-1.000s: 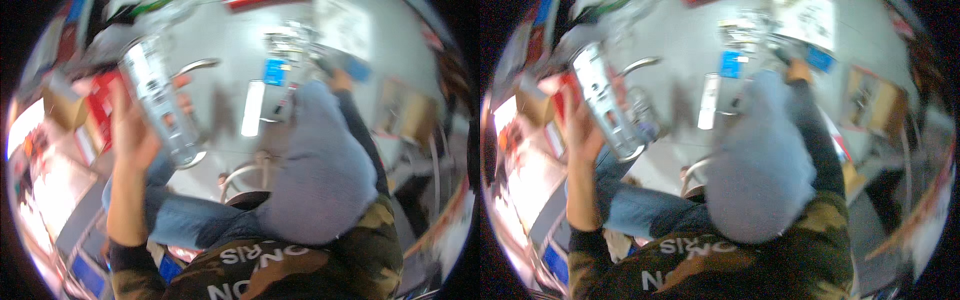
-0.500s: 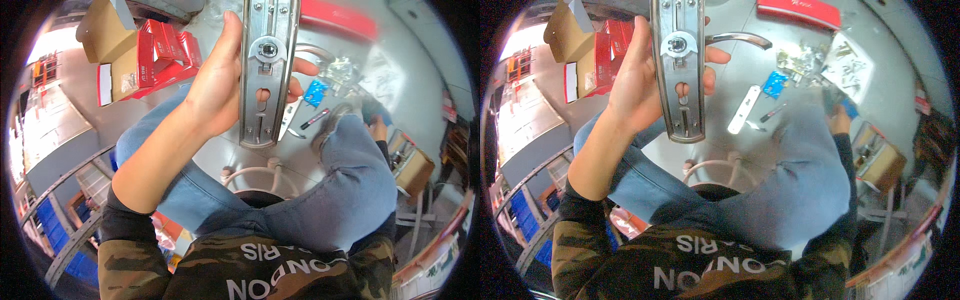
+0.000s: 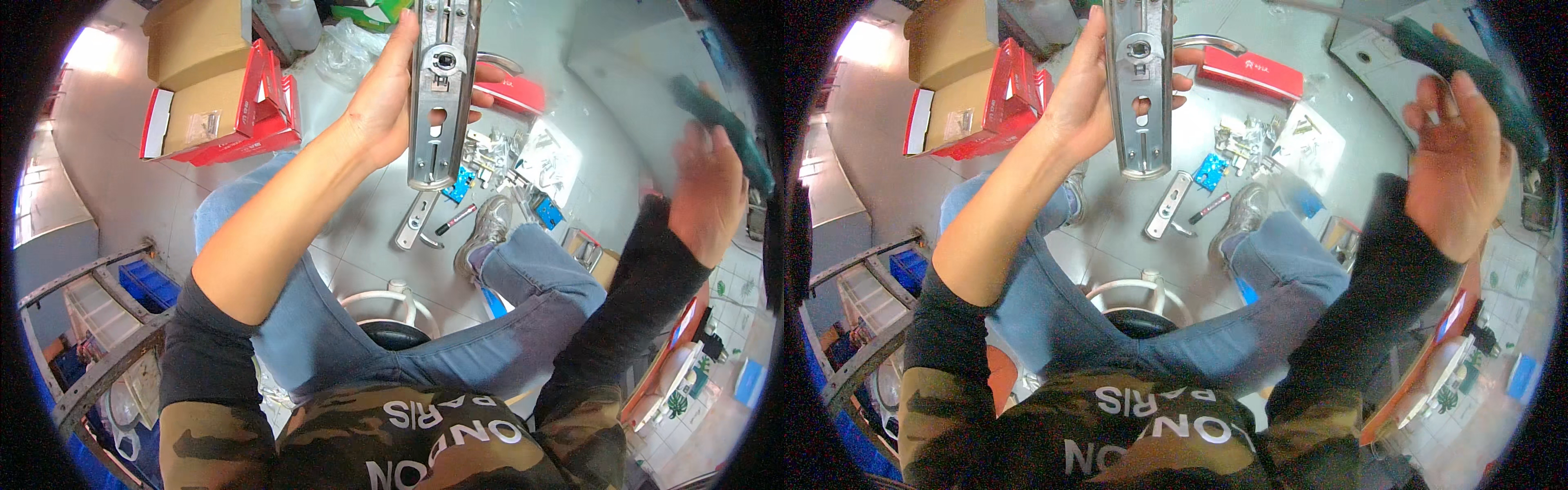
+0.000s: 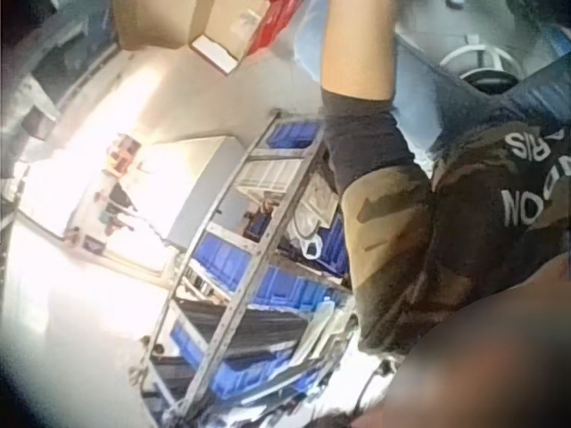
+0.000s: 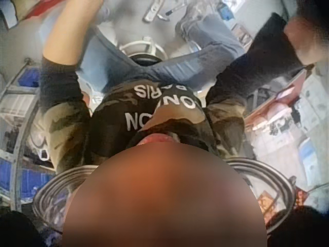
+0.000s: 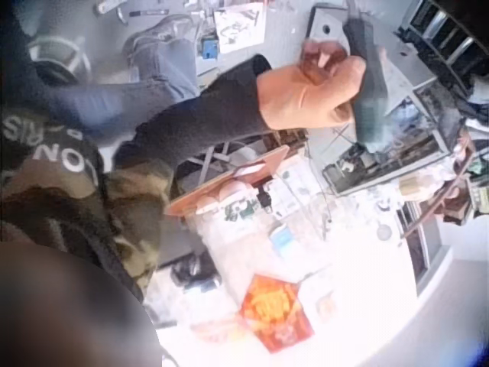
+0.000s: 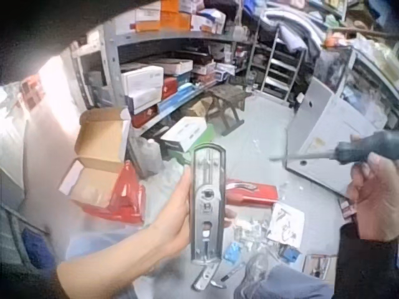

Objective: The person assembles a door lock mechanism by inserting screws and small metal parts into the lock body, then uses a screwdriver to tighten the screws. The person also briefly handles a smartphone and a red box while working.

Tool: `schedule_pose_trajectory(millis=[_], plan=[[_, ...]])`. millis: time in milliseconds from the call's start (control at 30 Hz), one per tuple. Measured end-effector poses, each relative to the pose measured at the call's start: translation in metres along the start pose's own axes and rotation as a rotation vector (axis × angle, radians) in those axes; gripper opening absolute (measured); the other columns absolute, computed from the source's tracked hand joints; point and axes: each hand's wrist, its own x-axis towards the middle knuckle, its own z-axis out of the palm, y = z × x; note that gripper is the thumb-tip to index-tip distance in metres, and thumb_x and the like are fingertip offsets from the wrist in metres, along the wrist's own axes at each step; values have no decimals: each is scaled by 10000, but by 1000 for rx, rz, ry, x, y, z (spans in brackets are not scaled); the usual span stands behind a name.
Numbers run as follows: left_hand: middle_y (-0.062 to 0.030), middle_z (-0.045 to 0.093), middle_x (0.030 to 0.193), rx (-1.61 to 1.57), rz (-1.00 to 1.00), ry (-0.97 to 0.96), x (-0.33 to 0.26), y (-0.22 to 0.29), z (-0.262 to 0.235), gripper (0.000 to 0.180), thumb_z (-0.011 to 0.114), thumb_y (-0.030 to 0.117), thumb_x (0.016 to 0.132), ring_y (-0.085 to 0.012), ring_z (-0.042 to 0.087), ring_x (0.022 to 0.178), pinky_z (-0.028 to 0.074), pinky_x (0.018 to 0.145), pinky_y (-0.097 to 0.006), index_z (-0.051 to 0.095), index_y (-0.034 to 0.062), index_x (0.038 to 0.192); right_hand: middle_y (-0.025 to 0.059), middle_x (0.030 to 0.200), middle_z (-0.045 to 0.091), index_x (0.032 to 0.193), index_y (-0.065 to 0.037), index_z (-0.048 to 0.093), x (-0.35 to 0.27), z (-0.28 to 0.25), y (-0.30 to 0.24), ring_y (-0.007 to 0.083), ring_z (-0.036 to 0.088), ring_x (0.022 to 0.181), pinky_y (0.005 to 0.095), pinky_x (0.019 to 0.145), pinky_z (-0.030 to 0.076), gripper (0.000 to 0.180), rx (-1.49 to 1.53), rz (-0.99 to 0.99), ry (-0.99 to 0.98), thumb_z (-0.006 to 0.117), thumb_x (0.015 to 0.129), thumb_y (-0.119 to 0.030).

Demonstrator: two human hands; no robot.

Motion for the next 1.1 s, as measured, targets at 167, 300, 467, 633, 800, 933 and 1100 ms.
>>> schedule_pose_trajectory(millis=[167, 300, 467, 633, 800, 933, 1100], plan=[[-152, 603, 985, 79, 105, 14, 3, 8, -12, 715, 131, 644, 843, -211, 597, 767, 486, 695, -350, 483, 89, 1125, 247, 1046, 551, 1113, 5, 459, -26, 39, 15, 213, 574, 719, 282, 599, 476, 354, 20, -80, -82, 470, 839, -220], [-145, 612, 949, 35, 102, 74, 8, 12, -22, 698, 171, 649, 840, -216, 603, 760, 485, 715, -376, 518, 86, 1066, 282, 1019, 516, 1151, -6, 407, -63, 60, 6, 271, 565, 652, 316, 560, 497, 424, -3, -355, -241, 445, 846, -297], [-138, 618, 901, 65, 93, 145, 17, 6, -28, 686, 199, 666, 826, -212, 605, 763, 495, 705, -371, 533, 97, 1016, 297, 1049, 474, 1207, -37, 314, -84, 59, -24, 345, 584, 784, 379, 679, 529, 448, -117, 2, -495, 487, 857, -257], [-140, 621, 881, 43, 88, 99, 20, -3, -22, 674, 209, 664, 827, -210, 610, 751, 505, 667, -350, 537, 102, 1005, 321, 1032, 468, 1197, -34, 302, -80, 66, 10, 355, 586, 781, 401, 667, 542, 499, -221, -491, -566, 573, 834, -245], [-137, 621, 875, 41, 90, 84, 17, -7, -15, 669, 217, 658, 831, -208, 610, 753, 505, 663, -348, 538, 98, 1007, 339, 1032, 481, 1158, -22, 359, -74, 75, 25, 319, 594, 762, 377, 630, 533, 500, -157, -519, -538, 612, 809, -274], [-132, 622, 873, 44, 88, 50, 17, -9, -14, 671, 212, 654, 834, -199, 604, 775, 497, 679, -351, 539, 97, 1017, 321, 1032, 504, 1153, -13, 389, -72, 80, 31, 309, 596, 789, 359, 642, 529, 481, -205, -575, -495, 625, 799, -238], [-116, 624, 878, 117, 99, 54, 16, -12, -11, 685, 207, 655, 835, -193, 593, 791, 476, 711, -350, 543, 90, 1026, 314, 1053, 507, 1156, -4, 397, -73, 81, 38, 310, 592, 832, 354, 663, 527, 481, -193, -514, -467, 639, 787, -195]])
